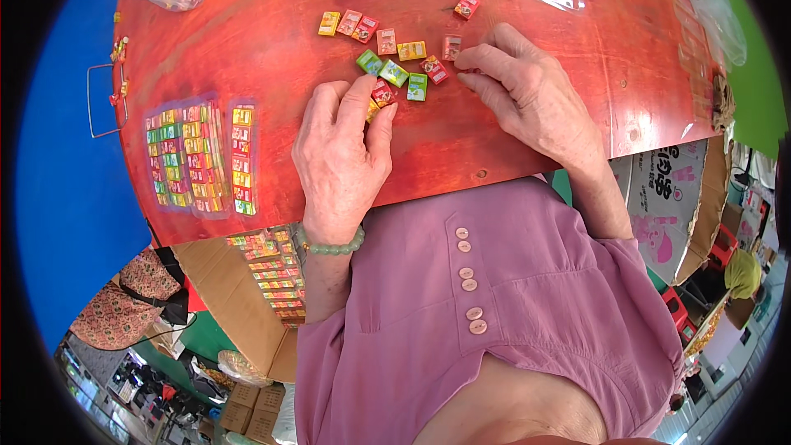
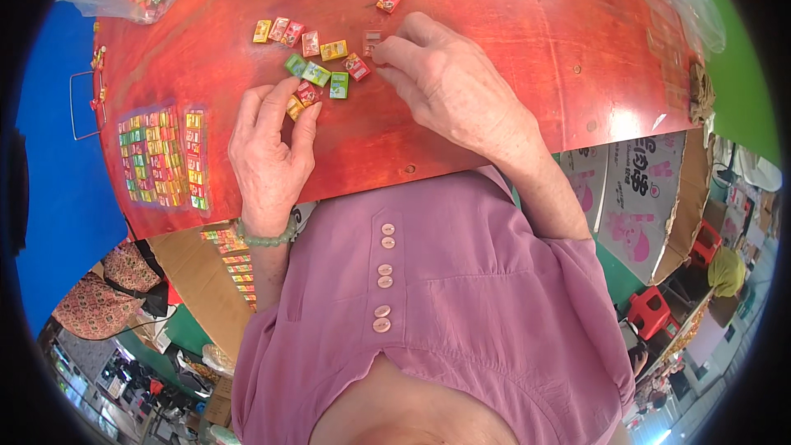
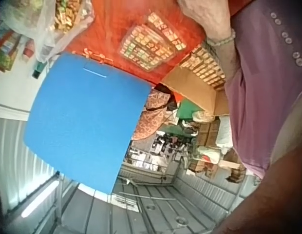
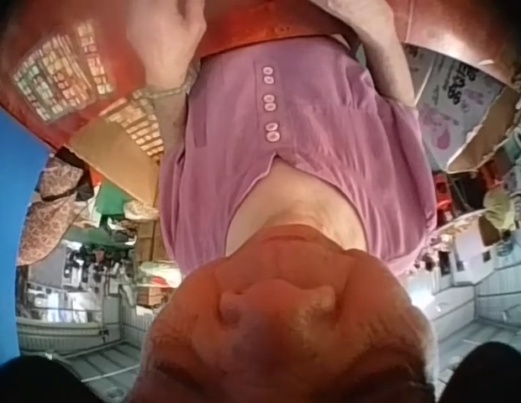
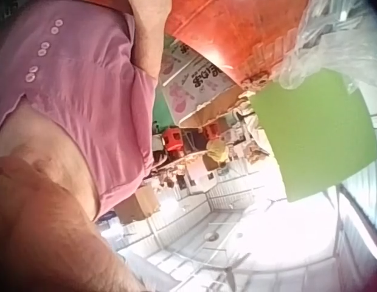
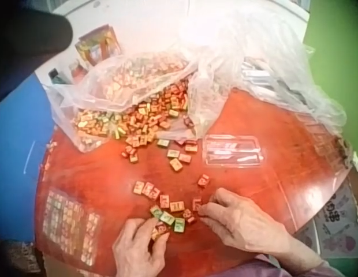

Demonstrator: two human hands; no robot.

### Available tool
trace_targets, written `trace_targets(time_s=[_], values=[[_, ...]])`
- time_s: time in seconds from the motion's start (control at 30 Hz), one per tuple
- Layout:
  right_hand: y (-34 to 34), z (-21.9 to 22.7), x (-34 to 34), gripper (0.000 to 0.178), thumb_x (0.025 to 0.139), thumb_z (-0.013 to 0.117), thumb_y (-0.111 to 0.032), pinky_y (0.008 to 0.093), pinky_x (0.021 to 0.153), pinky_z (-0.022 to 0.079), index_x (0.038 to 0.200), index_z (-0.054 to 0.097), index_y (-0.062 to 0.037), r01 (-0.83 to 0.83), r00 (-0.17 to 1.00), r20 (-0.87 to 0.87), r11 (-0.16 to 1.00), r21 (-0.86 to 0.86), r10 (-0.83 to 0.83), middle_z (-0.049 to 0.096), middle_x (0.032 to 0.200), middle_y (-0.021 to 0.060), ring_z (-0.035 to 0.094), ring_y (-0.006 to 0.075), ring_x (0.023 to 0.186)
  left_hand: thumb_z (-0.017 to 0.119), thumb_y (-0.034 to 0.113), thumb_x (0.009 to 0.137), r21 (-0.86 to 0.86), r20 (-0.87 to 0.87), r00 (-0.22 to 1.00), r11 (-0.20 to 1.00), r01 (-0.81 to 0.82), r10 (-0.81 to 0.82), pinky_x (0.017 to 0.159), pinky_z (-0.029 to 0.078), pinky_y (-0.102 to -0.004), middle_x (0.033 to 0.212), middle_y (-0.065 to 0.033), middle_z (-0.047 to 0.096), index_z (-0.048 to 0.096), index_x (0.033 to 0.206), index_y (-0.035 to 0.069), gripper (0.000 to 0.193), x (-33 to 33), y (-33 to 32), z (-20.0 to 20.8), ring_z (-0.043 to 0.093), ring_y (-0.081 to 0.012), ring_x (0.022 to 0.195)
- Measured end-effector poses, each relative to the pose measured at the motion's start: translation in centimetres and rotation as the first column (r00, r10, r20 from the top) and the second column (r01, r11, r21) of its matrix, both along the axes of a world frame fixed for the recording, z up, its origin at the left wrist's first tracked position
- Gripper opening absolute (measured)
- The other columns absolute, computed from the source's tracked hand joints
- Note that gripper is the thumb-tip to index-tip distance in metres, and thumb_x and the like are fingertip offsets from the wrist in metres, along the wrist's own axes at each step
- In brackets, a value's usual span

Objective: Organizing and packaging small wrapped items into clear plastic trays.

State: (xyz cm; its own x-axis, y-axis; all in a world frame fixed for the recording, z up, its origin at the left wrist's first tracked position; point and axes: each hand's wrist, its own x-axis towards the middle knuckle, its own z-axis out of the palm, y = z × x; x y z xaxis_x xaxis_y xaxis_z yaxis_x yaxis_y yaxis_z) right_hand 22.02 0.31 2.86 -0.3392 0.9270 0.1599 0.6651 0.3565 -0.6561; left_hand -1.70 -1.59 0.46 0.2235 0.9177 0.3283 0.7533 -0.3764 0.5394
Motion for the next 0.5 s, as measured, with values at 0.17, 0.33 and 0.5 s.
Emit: trace_targets(time_s=[0.17,0.33,0.5], values=[[-0.5,0.3,-1.4,0.017,0.093,0.07,-0.006,0.0418,0.073,0.053,0.109,0.068,-0.0011,0.022,0.998,-0.051,0.999,-0.025,-0.023,0.061,0.097,0.0134,0.065,0.0339,0.085,0.08,0.009,0.083,0.026,0.003,0.999,0.998,0.052,-0.052,0.075,0.055,-0.0432,0.1,-0.0119,0.06,0.066,0.108,0.002,0.029,0.0,-0.3,-0.2,0.064,-0.032,0.09],[-1.2,0.5,-2.4,0.022,0.09,0.074,-0.005,0.0391,0.071,0.055,0.11,0.067,0.0004,0.056,0.998,-0.012,0.991,-0.124,-0.058,0.062,0.099,0.0137,0.067,0.0292,0.081,0.079,0.008,0.083,-0.009,0.016,0.997,0.997,0.08,-0.08,0.078,0.054,-0.0427,0.104,-0.0147,0.059,0.065,0.108,0.0,0.03,0.1,-0.3,-0.1,0.063,-0.0332,0.094],[-1.3,0.4,-2.1,0.027,0.088,0.075,-0.003,0.0373,0.071,0.056,0.114,0.067,0.0009,0.1,0.995,-0.001,0.989,-0.11,-0.1,0.062,0.098,0.0139,0.067,0.0264,0.079,0.078,0.006,0.084,-0.014,0.0,0.994,0.994,0.106,-0.106,0.081,0.054,-0.0432,0.107,-0.0152,0.059,0.066,0.112,-0.001,0.032,0.0,-0.4,0.0,0.062,-0.0336,0.096]])
